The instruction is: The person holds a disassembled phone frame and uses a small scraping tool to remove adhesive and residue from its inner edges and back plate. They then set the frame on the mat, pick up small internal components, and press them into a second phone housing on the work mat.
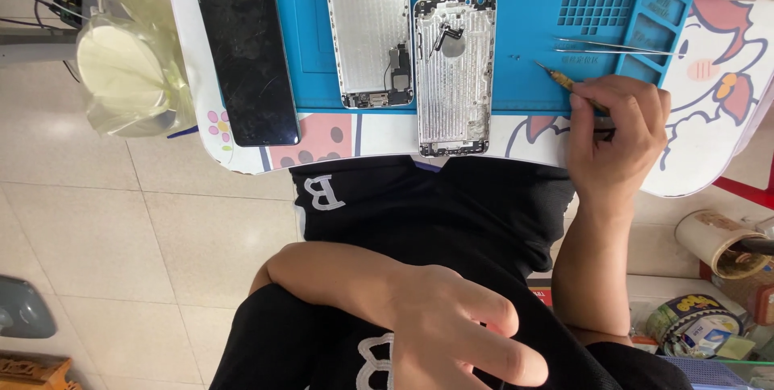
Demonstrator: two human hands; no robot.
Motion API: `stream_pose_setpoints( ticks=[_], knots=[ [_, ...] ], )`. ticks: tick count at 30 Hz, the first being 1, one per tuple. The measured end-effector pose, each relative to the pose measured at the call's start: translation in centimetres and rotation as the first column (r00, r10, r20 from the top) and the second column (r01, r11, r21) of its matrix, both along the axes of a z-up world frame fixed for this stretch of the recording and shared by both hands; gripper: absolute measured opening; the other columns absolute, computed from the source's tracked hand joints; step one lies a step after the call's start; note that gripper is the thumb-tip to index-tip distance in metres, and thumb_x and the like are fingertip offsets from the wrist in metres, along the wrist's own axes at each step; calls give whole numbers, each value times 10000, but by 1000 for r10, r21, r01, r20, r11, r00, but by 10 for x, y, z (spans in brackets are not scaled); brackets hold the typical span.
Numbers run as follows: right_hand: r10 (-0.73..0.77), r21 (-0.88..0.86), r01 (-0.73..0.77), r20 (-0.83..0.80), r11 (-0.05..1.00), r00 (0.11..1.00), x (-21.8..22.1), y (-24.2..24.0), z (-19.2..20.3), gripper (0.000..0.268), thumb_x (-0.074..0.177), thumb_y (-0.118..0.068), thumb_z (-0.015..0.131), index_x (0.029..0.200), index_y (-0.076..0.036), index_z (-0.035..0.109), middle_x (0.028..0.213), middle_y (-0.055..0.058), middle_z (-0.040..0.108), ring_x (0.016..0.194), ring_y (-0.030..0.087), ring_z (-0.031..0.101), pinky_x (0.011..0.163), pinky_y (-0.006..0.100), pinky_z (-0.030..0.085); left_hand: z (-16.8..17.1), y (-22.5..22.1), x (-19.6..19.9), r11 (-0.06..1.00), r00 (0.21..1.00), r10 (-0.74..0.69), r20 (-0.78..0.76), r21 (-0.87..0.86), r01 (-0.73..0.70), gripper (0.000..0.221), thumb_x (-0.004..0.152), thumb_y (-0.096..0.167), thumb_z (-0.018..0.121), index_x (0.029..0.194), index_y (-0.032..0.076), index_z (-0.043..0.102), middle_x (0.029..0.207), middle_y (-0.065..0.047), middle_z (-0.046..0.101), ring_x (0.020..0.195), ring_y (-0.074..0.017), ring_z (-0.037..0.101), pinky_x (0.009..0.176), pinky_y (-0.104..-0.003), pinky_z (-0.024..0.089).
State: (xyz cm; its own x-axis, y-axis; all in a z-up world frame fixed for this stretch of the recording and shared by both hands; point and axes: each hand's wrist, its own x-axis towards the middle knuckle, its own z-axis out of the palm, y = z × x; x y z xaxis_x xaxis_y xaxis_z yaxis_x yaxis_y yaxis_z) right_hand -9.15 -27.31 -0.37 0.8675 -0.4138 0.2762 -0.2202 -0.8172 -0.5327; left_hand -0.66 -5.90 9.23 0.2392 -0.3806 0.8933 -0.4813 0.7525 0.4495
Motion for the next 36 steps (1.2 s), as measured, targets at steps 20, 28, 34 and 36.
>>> stream_pose_setpoints(
  ticks=[20, 28, 34, 36],
  knots=[
    [-22, 112, 13, 79, 994, 997, -14, 6, -3, 99, 1055, 14, 704, 1147, -14, 681, 1280, 146, 614, 1187, 284, 592, 1008, 358, 473, 29, 34, 56, 799, 938, 338, 78, 504, -330, 179, 915, 122, 695, 1082, 84, 746, 1016, -48, 649, 809, -162, 604, 659, -281, 492],
    [9, 152, -28, 124, 988, 992, -10, 33, 1, 104, 1024, -43, 731, 1112, -51, 677, 1266, 134, 581, 1167, 286, 576, 982, 365, 468, -52, 49, 72, 35, 577, 712, 401, 800, -599, 797, 1021, 320, 833, 1583, 74, 325, 1516, -193, 426, 1400, -334, 450, 1124, -439, 434],
    [97, 146, -110, 88, 983, 991, 1, 48, 9, 146, 985, -27, 754, 1099, -89, 689, 1241, 110, 617, 1126, 272, 588, 983, 372, 445, -97, 41, 78, 36, 544, 699, 465, 736, -676, 926, 1022, 440, 800, 1618, 58, 203, 1623, -247, 254, 1497, -392, 359, 1151, -525, 398],
    [127, 152, -141, 100, 978, 987, 5, 48, 11, 192, 925, -16, 759, 1091, -93, 700, 1234, 113, 634, 1062, 262, 589, 966, 387, 432, -104, 40, 78, 65, 526, 726, 442, 718, -693, 959, 1051, 466, 794, 1640, 69, 149, 1660, -227, 195, 1536, -362, 325, 1156, -504, 353]
  ],
)
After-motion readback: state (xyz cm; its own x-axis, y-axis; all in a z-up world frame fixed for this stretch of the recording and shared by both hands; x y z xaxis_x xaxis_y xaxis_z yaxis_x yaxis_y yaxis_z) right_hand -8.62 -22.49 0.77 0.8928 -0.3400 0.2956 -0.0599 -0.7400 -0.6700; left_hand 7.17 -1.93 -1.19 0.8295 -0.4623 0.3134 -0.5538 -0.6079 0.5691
